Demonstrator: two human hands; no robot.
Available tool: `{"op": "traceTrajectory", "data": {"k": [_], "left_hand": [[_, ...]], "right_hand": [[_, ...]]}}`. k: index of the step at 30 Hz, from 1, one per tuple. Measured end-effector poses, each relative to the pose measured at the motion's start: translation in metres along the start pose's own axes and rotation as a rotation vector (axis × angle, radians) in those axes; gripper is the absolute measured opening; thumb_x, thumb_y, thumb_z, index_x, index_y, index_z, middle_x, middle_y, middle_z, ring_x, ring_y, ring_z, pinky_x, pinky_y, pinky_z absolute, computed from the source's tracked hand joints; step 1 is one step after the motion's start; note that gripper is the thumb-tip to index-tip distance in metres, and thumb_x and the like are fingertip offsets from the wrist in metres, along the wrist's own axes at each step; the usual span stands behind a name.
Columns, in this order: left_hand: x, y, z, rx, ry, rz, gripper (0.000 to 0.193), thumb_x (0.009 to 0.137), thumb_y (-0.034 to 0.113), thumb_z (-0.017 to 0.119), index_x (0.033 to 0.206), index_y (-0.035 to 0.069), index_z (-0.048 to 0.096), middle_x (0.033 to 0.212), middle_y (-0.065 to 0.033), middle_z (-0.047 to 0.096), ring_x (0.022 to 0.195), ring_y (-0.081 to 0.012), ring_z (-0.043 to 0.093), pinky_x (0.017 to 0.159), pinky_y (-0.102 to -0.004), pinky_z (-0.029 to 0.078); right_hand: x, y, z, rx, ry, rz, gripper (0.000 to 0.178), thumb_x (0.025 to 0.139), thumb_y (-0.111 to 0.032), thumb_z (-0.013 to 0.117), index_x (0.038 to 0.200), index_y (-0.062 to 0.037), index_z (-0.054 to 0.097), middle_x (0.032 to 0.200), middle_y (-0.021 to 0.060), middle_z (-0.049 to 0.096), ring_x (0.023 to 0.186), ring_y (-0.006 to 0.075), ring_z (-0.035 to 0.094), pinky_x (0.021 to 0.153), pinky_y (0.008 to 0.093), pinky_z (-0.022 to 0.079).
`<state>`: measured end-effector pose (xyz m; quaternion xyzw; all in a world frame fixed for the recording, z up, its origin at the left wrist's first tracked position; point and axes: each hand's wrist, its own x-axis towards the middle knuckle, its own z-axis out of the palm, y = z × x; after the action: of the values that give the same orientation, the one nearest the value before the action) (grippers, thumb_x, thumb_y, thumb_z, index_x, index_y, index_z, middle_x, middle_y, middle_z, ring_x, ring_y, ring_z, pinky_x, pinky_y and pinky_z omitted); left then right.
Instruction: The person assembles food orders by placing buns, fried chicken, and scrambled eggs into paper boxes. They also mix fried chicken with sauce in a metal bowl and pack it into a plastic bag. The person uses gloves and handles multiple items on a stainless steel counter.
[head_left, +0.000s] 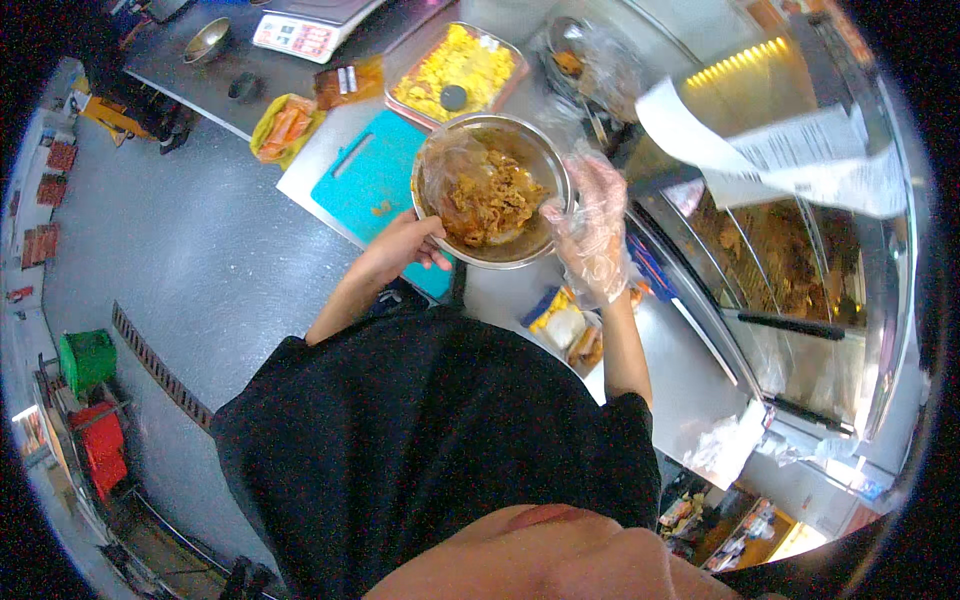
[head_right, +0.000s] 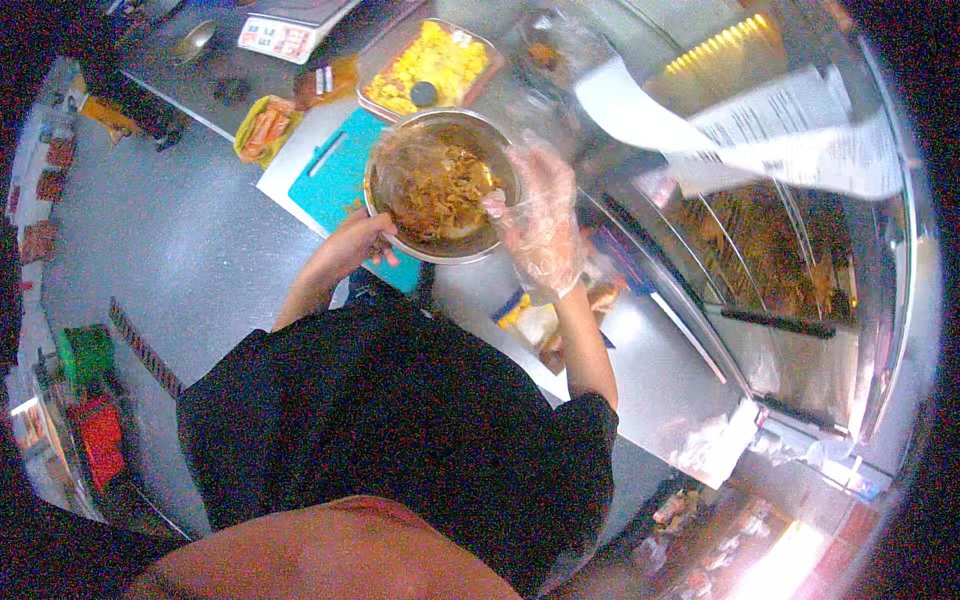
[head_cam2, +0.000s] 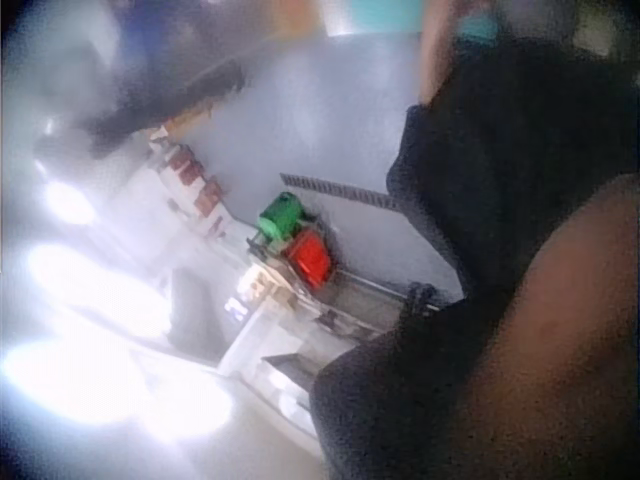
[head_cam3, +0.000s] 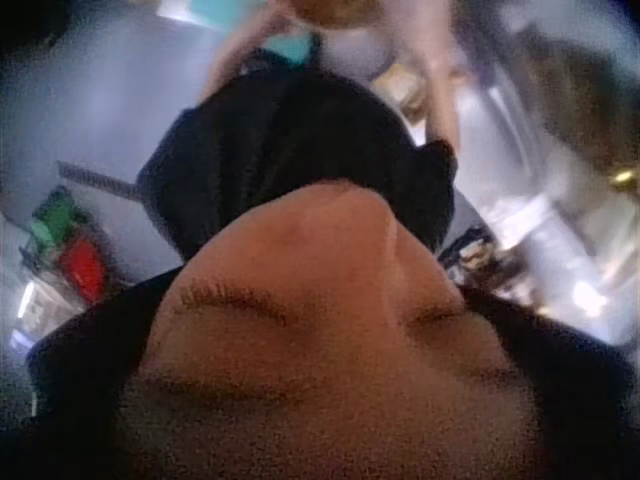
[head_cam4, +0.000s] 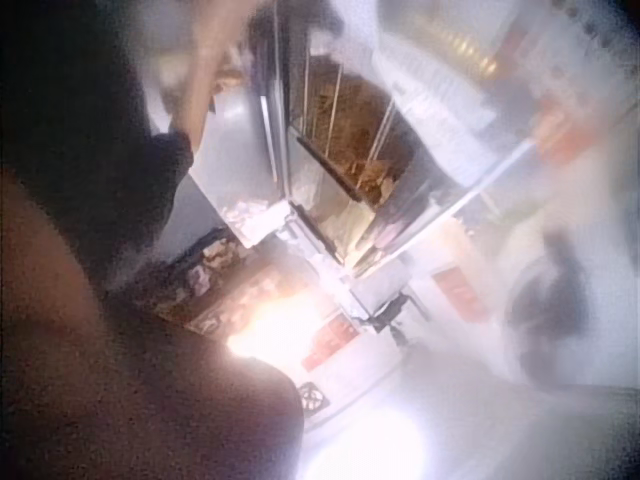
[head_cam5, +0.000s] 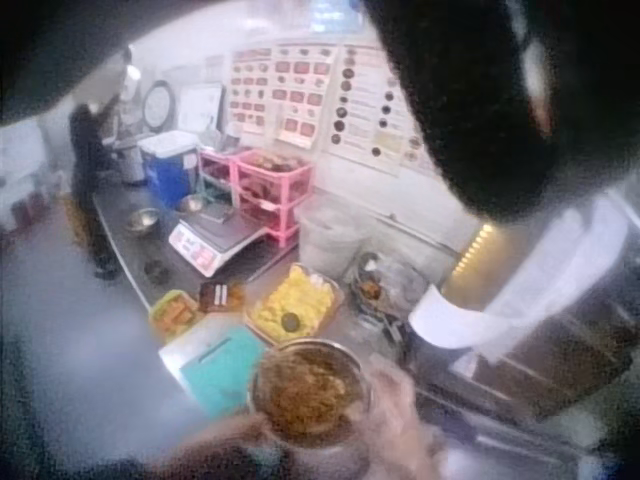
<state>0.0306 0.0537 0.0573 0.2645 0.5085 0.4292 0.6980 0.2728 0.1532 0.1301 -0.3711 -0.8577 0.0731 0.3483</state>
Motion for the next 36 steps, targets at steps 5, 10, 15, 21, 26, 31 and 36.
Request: {"op": "traceTrajectory", "data": {"k": [5, 10, 15, 21, 26, 31, 36], "left_hand": [[0.012, 0.038, -0.092, -0.055, 0.059, 0.025, 0.032, 0.083, 0.019, 0.051, 0.103, -0.005, 0.05, 0.084, -0.0116, 0.063, 0.06, -0.0183, 0.065, 0.044, -0.0234, 0.044], [0.045, 0.085, -0.206, -0.142, 0.156, 0.17, 0.026, 0.084, 0.023, 0.051, 0.098, 0.001, 0.057, 0.079, -0.0068, 0.063, 0.055, -0.014, 0.061, 0.044, -0.0212, 0.042], [0.14, 0.16, -0.308, -0.285, 0.281, 0.515, 0.031, 0.087, 0.025, 0.05, 0.111, 0.006, 0.053, 0.083, -0.0054, 0.063, 0.059, -0.0129, 0.062, 0.047, -0.0171, 0.043], [0.267, 0.235, -0.427, -0.326, 0.196, 0.441, 0.049, 0.087, 0.033, 0.054, 0.119, -0.003, 0.044, 0.094, -0.02, 0.064, 0.074, -0.0205, 0.067, 0.056, -0.0216, 0.053], [0.278, 0.236, -0.442, -0.314, 0.353, 0.28, 0.086, 0.08, 0.048, 0.064, 0.125, -0.002, 0.01, 0.1, -0.0254, 0.063, 0.074, -0.0284, 0.068, 0.052, -0.0234, 0.054], [0.259, 0.224, -0.405, -0.352, 0.373, 0.313, 0.125, 0.078, 0.047, 0.067, 0.13, 0.006, -0.038, 0.104, -0.0244, 0.062, 0.058, -0.0312, 0.066, 0.045, -0.0275, 0.054], [0.265, 0.23, -0.38, -0.364, 0.373, 0.386, 0.118, 0.082, 0.044, 0.064, 0.13, 0.009, -0.038, 0.106, -0.0238, 0.062, 0.058, -0.0299, 0.067, 0.045, -0.0284, 0.055]], "right_hand": [[0.07, -0.026, 0.061, 0.089, 0.188, 0.104, 0.035, 0.081, -0.014, 0.064, 0.115, -0.0063, 0.058, 0.115, 0.016, 0.051, 0.111, 0.0314, 0.047, 0.099, 0.0395, 0.037], [0.114, -0.064, 0.123, 0.461, 0.434, 0.262, 0.028, 0.086, -0.018, 0.062, 0.11, -0.0035, 0.06, 0.106, 0.0098, 0.054, 0.098, 0.0204, 0.054, 0.088, 0.0331, 0.044], [0.124, -0.086, 0.189, 0.541, 0.376, 0.455, 0.029, 0.087, -0.017, 0.062, 0.111, -0.0013, 0.055, 0.104, 0.0087, 0.058, 0.09, 0.0164, 0.058, 0.077, 0.0272, 0.048], [0.121, -0.1, 0.227, 0.575, 0.297, 0.601, 0.025, 0.087, -0.014, 0.057, 0.109, -0.0017, 0.055, 0.105, 0.01, 0.057, 0.088, 0.0179, 0.058, 0.072, 0.0274, 0.049], [0.128, -0.108, 0.243, 0.583, 0.358, 0.607, 0.024, 0.086, -0.005, 0.05, 0.109, -0.0014, 0.055, 0.108, 0.0115, 0.058, 0.085, 0.0162, 0.06, 0.068, 0.0249, 0.048], [0.133, -0.107, 0.243, 0.522, 0.316, 0.638, 0.027, 0.085, -0.008, 0.053, 0.11, -0.0007, 0.055, 0.109, 0.0137, 0.057, 0.089, 0.0214, 0.059, 0.072, 0.0293, 0.052], [0.128, -0.106, 0.243, 0.548, 0.355, 0.68, 0.027, 0.085, -0.003, 0.049, 0.111, -0.0003, 0.054, 0.109, 0.0128, 0.058, 0.086, 0.0172, 0.06, 0.068, 0.0245, 0.048]]}}
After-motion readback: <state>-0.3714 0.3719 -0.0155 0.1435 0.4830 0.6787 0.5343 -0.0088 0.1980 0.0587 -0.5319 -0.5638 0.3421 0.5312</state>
